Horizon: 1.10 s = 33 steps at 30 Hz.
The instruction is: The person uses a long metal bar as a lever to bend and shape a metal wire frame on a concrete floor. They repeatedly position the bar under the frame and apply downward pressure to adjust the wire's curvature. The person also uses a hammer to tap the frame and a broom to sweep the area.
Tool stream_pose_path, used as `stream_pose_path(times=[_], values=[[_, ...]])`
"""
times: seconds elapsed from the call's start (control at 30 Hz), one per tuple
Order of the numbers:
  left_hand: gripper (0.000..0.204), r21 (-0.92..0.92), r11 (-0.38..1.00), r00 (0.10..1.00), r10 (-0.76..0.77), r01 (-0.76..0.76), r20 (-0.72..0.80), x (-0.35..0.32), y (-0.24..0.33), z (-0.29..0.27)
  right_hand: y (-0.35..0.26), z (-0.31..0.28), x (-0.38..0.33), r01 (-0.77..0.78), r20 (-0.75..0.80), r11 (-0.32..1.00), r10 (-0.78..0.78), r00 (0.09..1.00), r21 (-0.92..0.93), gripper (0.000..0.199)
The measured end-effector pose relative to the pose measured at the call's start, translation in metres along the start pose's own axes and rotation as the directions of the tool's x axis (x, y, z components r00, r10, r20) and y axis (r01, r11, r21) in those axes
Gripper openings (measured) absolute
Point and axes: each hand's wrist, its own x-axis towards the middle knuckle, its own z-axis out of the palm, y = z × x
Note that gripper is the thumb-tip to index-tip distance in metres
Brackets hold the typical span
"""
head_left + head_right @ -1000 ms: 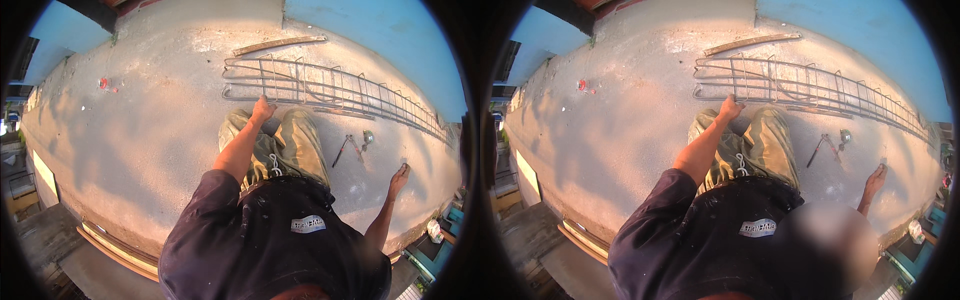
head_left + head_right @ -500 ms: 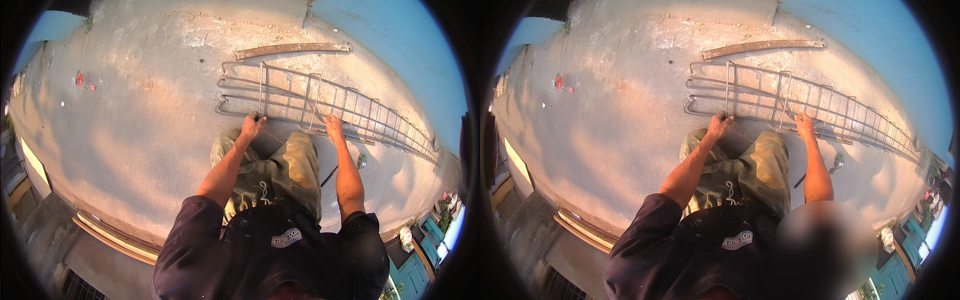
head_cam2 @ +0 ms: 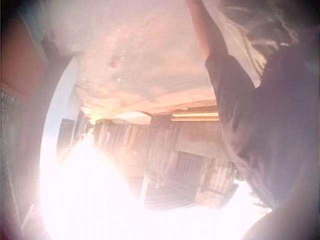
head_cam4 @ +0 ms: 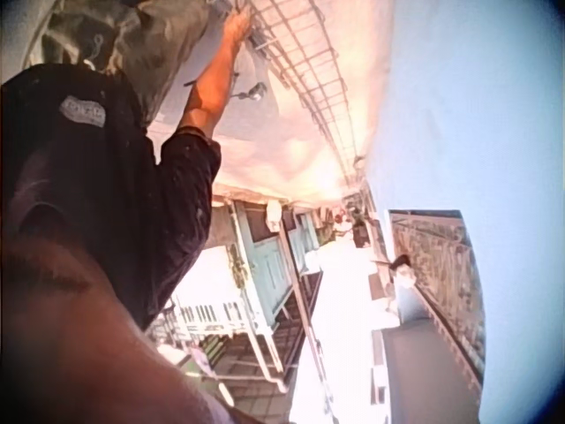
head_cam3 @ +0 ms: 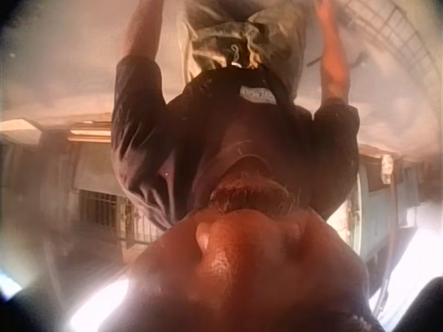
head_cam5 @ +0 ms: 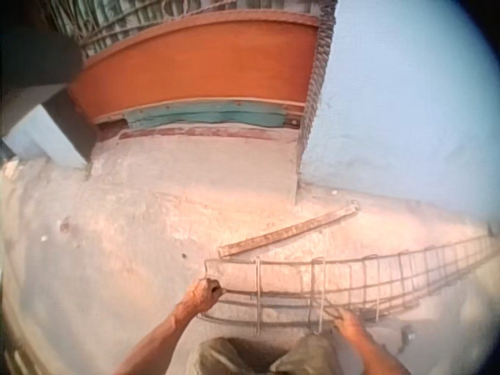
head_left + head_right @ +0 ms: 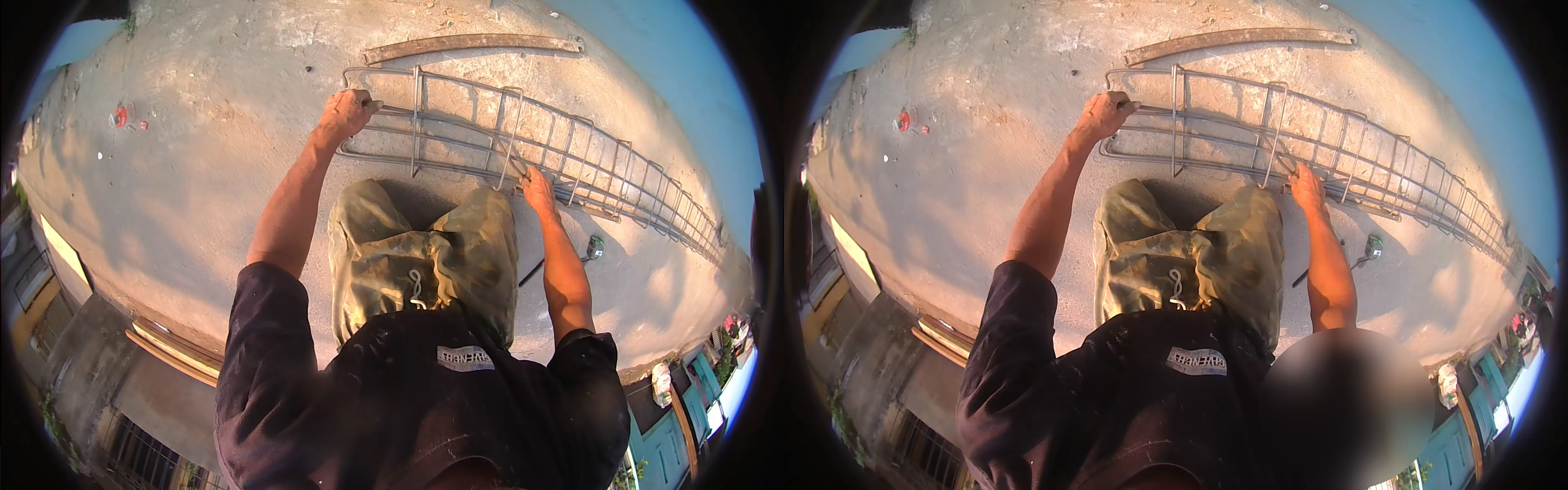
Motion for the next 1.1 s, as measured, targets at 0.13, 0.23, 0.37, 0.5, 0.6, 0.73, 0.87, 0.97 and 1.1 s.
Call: stream_pose_path(times=[0.13, 0.23, 0.37, 0.5, 0.6, 0.73, 0.87, 0.97, 1.1], values=[[0.023, -0.032, 0.995, 0.99, 0.088, -0.092, -0.11, -0.051, -0.018, 0.037, 0.01, 0.009, -0.035, -0.031, 0.015, 0.999, 0.031, 0.999, -0.017, 0.027], [0.021, -0.041, 0.988, 0.952, 0.135, -0.152, -0.276, -0.068, -0.033, 0.064, 0.021, 0.019, -0.04, 0.045, -0.088, 0.999, -0.043, 0.995, 0.025, 0.025], [0.025, -0.128, 0.979, 0.966, 0.126, -0.158, -0.226, -0.071, -0.026, 0.059, 0.027, 0.024, -0.04, 0.047, -0.087, 0.995, -0.04, 0.995, 0.087, 0.024], [0.033, -0.004, 1.0, 0.992, 0.009, -0.009, -0.124, -0.069, -0.015, 0.056, 0.038, 0.022, -0.034, 0.107, -0.058, 0.993, -0.104, 0.993, 0.043, 0.024], [0.037, 0.115, 0.993, 0.992, 0.04, -0.026, -0.119, -0.062, -0.003, 0.055, 0.041, 0.012, -0.029, 0.192, -0.11, 0.98, -0.197, 0.974, -0.05, 0.023], [0.037, 0.094, 0.995, 0.988, 0.053, -0.04, -0.144, -0.043, 0.003, 0.056, 0.047, -0.002, -0.028, 0.241, 0.031, 0.969, -0.24, 0.97, -0.048, 0.024], [0.035, 0.119, 0.993, 0.999, -0.009, 0.014, -0.042, -0.029, -0.006, 0.049, 0.036, -0.047, -0.05, 0.265, 0.184, 0.963, -0.267, 0.946, 0.037, 0.027], [0.036, 0.101, 0.995, 1.0, -0.022, 0.023, -0.013, -0.035, -0.018, 0.064, 0.04, -0.058, -0.059, 0.393, 0.137, 0.919, -0.39, 0.911, 0.001, 0.029], [0.037, 0.188, 0.982, 0.998, -0.042, 0.033, 0.044, -0.045, -0.023, 0.07, 0.025, -0.065, -0.066, 0.385, 0.192, 0.917, -0.361, 0.912, -0.101, 0.03]])
